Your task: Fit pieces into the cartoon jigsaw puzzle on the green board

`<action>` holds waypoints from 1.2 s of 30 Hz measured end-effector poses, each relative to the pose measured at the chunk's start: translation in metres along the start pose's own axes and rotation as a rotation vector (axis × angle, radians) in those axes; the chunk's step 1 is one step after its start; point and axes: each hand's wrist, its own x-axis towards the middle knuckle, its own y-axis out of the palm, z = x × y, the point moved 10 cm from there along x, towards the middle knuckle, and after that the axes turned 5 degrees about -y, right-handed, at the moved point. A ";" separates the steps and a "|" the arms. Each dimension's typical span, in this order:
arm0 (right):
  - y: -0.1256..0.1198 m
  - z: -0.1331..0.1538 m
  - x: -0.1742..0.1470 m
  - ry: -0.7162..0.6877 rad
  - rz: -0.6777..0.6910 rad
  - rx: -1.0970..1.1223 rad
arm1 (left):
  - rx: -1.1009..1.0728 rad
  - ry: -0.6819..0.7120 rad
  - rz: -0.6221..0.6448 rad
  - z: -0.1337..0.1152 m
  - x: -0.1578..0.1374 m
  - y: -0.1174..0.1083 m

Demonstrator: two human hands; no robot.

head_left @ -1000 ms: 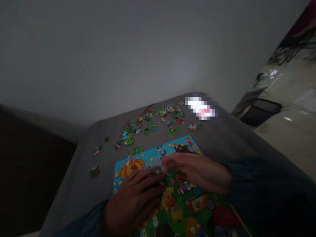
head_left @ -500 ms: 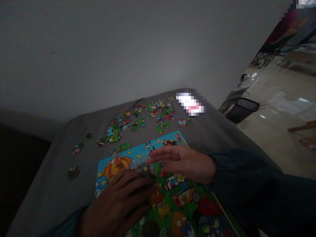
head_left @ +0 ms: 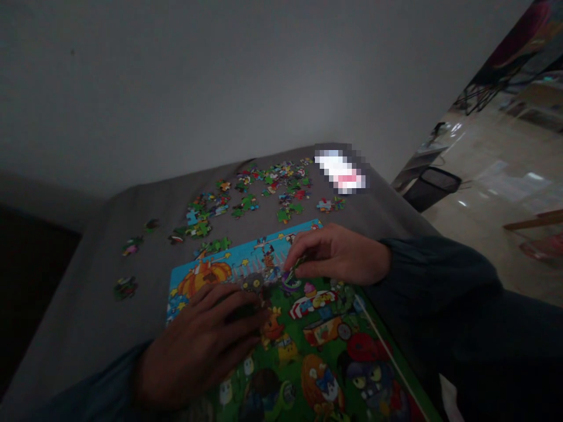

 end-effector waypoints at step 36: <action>0.042 0.005 -0.011 -0.219 0.175 -0.976 | 0.014 -0.261 -0.131 0.060 -0.015 -0.024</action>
